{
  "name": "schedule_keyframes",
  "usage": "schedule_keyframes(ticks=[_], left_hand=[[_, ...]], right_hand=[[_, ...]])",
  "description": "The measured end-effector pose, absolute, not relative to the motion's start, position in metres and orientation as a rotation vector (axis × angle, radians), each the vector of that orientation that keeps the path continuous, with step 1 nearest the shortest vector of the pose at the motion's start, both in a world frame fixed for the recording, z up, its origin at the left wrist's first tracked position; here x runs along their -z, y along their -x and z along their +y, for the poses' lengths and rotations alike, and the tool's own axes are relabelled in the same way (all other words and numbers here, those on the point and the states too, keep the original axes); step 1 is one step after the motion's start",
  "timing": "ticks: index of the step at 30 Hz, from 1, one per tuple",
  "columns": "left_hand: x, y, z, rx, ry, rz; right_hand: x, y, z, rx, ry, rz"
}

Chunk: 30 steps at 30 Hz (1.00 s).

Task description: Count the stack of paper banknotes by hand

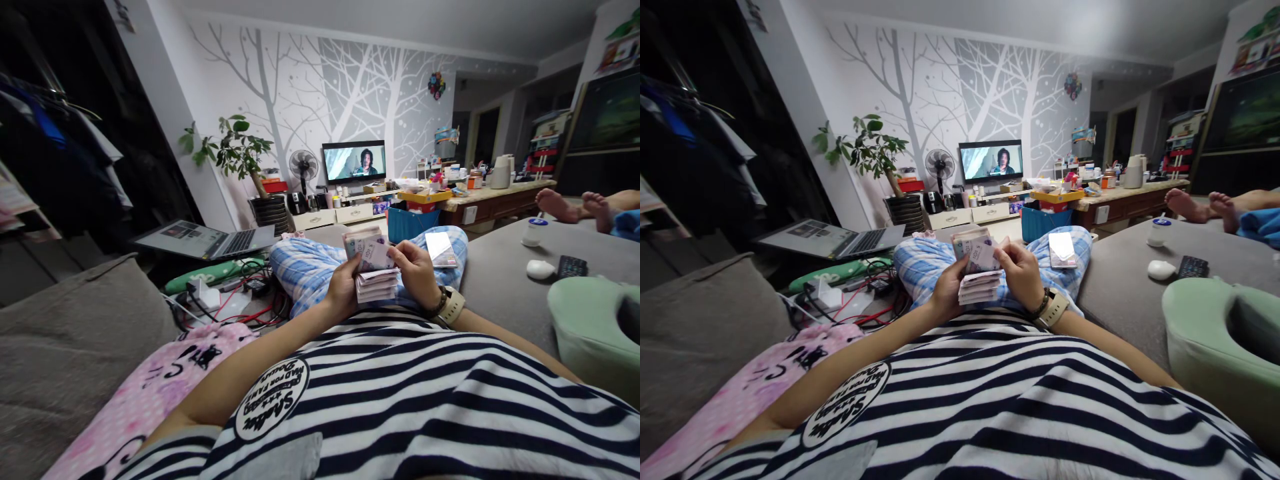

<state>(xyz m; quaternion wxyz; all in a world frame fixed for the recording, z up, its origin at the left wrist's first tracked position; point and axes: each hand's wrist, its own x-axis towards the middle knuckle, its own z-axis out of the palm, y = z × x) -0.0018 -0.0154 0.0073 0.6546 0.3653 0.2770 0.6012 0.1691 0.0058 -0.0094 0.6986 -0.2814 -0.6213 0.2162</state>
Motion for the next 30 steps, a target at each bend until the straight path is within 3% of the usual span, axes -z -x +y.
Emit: schedule_keyframes(ticks=[30], left_hand=[[-0.023, -0.008, -0.039, -1.316, -0.835, 0.619]], right_hand=[[0.005, -0.168, -0.002, -0.609, 0.540, -1.500]])
